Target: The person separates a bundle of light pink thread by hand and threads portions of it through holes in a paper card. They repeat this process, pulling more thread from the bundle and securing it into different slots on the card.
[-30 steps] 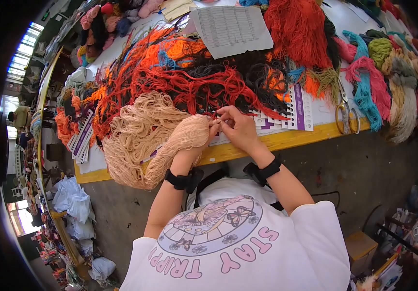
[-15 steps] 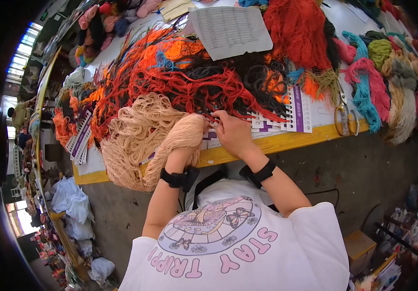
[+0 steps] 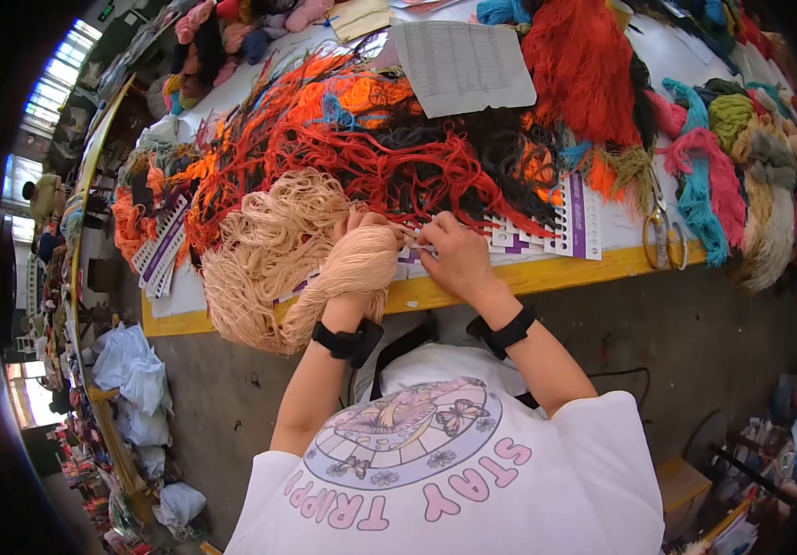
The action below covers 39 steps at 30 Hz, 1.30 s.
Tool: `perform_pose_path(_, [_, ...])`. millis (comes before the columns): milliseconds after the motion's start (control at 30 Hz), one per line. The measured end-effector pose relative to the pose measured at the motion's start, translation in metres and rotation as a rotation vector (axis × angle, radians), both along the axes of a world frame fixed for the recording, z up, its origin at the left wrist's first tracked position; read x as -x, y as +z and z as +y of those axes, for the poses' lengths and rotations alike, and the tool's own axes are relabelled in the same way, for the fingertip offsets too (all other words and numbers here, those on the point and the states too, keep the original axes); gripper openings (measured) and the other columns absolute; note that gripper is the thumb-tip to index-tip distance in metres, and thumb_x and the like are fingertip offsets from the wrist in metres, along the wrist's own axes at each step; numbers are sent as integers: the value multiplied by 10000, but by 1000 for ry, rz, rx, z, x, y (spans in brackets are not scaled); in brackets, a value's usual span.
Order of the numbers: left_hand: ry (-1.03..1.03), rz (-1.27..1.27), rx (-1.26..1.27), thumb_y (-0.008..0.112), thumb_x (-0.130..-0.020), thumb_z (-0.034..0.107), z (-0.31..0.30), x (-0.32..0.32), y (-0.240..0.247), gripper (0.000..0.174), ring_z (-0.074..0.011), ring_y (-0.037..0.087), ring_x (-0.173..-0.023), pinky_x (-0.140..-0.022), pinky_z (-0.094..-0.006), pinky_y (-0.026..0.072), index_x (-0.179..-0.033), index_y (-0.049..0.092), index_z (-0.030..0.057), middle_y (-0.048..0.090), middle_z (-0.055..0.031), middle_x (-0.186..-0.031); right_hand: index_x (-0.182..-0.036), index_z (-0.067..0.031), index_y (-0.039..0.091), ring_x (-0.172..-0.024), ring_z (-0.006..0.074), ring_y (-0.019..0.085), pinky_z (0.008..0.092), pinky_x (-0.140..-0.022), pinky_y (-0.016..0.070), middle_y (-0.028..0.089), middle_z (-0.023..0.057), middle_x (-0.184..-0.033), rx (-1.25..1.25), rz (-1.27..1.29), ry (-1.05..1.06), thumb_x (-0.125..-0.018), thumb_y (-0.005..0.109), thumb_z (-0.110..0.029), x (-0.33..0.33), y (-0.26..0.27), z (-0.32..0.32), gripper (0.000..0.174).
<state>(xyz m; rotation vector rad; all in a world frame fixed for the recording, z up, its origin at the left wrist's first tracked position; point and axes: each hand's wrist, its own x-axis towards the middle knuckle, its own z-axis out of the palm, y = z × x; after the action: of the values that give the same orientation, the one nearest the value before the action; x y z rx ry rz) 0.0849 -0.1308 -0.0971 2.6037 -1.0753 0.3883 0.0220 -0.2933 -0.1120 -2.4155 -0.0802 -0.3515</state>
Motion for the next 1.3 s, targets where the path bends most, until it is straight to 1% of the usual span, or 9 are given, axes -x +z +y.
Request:
perform_pose_path(233, [-69,-31,18,528,-786,181,5,2,-10,110,-228,493,-991,-975,-502,258,-880,583,160,555,-20,-930,-788,-116,572,-640,219,573,333,-518,462,505,32,-775,-23,-193,-54,-660,653,-117,3,1,9,151])
perform_pose_path(433, [67,294,-48,469,-870,272,-9,13,26,189,-290,553,-856,-946,-603,232,-874,595,131,581,-76,-820,-767,-101,568,-626,215,569,318,-500,460,509,32,-755,40,-270,-101,-658,649,-77,1,-5,11,138])
perform_pose_path(633, [-33,-4,-35,485,-856,290,3,6,-14,200,-276,531,-903,-952,-609,220,-869,596,124,588,-90,-865,-754,-96,572,-601,213,563,313,-494,461,512,32,-748,30,-322,-89,-673,638,-63,3,-6,9,110])
perform_pose_path(833, [-11,231,59,531,-757,212,12,-13,-47,223,-231,469,-1060,-1008,-579,167,-971,573,163,564,-33,-1031,-744,-105,571,-597,218,558,320,-486,457,510,31,-742,51,-332,-73,-683,643,-75,4,-11,8,98])
perform_pose_path(1000, [111,-162,-32,517,-788,258,42,-27,-32,185,-283,550,-863,-778,-422,429,-803,605,95,597,-109,-844,-836,-122,619,-695,251,560,355,-563,465,519,64,-796,39,-245,-44,-702,633,-96,3,-14,6,137])
perform_pose_path(1100, [398,525,324,529,-843,289,80,-25,80,299,-272,593,-816,-706,-416,467,-906,614,10,625,-150,-821,-816,-92,636,-650,220,565,326,-571,462,525,65,-775,-52,-117,41,-690,656,-86,3,4,4,128])
perform_pose_path(1167, [441,823,1073,537,-847,356,110,-25,111,360,-237,606,-791,-673,-361,480,-918,626,14,639,-118,-859,-780,-55,640,-629,180,568,285,-575,458,540,69,-735,-126,-85,110,-687,661,-62,-12,22,9,96])
perform_pose_path(1200, [407,974,1456,541,-849,389,121,-23,122,391,-219,613,-779,-656,-334,487,-924,633,16,646,-102,-879,-775,-43,640,-634,167,570,276,-578,456,552,67,-732,-204,-69,140,-688,660,-57,-21,32,12,90])
perform_pose_path(1300, [17,1238,1703,493,-856,463,133,-28,168,574,-215,568,-990,-755,-336,475,-1173,488,-15,568,-132,-1128,-773,-1,634,-667,113,567,246,-582,441,599,72,-730,-473,-158,329,-712,643,-35,-55,90,36,71])
